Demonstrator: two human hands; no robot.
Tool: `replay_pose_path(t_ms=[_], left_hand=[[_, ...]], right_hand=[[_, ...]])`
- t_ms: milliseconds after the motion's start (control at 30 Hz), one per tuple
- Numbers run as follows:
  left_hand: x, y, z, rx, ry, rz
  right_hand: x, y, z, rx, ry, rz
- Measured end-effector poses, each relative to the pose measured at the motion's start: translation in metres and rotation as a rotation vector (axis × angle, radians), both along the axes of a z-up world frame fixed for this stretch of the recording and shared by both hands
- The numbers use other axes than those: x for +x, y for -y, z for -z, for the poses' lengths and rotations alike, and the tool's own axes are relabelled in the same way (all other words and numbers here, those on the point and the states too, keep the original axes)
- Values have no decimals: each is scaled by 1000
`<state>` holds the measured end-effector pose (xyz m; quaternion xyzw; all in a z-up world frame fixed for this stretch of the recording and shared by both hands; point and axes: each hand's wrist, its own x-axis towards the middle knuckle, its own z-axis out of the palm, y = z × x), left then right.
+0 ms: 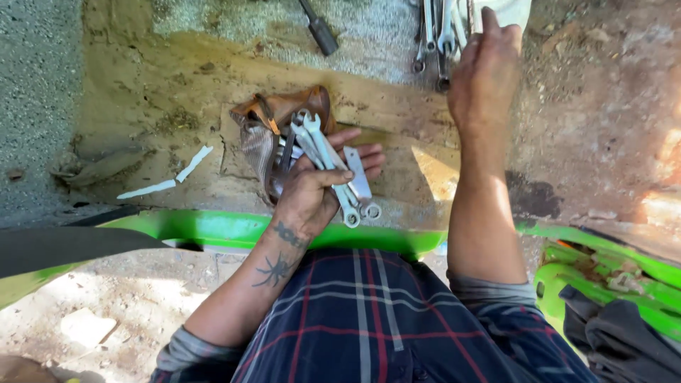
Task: Organizing and sorting various wrenches and hand tools on the floor of a vehicle cabin
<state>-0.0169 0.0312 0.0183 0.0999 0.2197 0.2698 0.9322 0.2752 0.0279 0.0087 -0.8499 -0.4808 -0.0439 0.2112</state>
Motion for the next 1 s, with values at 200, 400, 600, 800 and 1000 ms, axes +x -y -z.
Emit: replay_pose_path(t_ms=[200, 400, 600, 800, 1000], left_hand=[[7, -3, -20, -18, 169, 27], [4, 1, -28, 125, 182, -42], [7, 9, -31, 223, 96, -43], [-5, 21, -24, 120, -157, -98], [-28, 30, -43, 200, -506, 16]], right_hand=[[-47, 26, -47, 156, -71, -152], [-125, 95, -103, 43, -845, -244], [-164, 101, -79, 161, -975, -79], [-129, 98, -70, 295, -774, -82], [-81, 64, -22, 117, -314, 16]])
